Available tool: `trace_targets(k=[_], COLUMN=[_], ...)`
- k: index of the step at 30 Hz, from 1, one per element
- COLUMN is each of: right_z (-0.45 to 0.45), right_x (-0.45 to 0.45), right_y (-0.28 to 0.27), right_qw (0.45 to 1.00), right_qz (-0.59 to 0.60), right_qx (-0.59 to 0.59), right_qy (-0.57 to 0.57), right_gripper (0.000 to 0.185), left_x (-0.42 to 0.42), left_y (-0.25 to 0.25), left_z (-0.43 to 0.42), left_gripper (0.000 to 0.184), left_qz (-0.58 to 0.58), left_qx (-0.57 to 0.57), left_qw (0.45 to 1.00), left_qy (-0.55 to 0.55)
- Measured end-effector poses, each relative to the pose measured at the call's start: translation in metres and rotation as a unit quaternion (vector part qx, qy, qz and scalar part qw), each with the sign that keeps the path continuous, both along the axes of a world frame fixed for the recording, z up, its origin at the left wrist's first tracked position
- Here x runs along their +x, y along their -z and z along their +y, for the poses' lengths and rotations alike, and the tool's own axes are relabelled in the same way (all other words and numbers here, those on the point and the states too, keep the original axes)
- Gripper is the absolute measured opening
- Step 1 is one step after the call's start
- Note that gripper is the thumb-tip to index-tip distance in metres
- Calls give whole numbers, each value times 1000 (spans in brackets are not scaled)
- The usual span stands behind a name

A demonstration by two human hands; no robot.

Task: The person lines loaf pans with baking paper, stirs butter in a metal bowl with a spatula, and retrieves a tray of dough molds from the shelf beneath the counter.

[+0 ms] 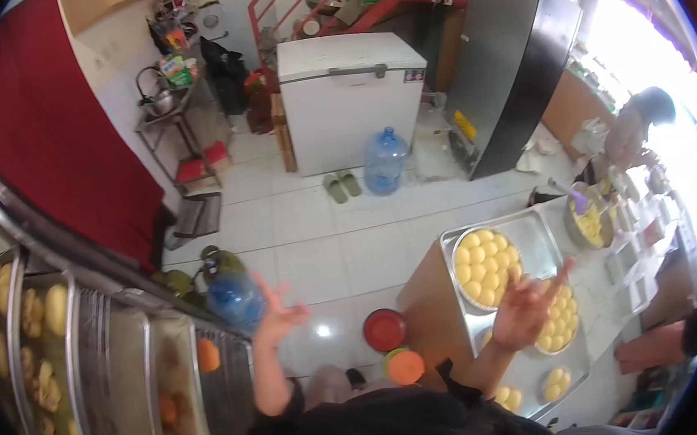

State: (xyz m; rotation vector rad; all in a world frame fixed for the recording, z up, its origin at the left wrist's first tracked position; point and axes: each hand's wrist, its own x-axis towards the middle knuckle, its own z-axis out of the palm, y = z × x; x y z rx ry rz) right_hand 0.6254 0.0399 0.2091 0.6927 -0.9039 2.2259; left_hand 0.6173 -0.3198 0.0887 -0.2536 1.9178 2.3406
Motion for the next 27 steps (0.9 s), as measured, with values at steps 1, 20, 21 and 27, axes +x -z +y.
trace_targets(k=[1, 20, 21, 27], right_z=[4, -378, -378, -325], right_x=[-18, -462, -485, -613], right_y=[-8, 151, 150, 234], right_qw=[997, 844, 853, 662], right_qz=[67, -197, -204, -319], right_qx=[2, 437, 420, 656], right_qy=[41, -240, -233, -172], right_gripper=[92, 42, 43, 45], left_x=[-19, -433, -459, -580], left_y=[-17, 3, 13, 65], left_z=[-13, -87, -96, -150], left_gripper=[115, 41, 42, 65], left_qz=[-11, 330, 273, -109], left_qx=[2, 96, 22, 2], left_qw=[1000, 938, 962, 957], left_qy=[-28, -49, -16, 269])
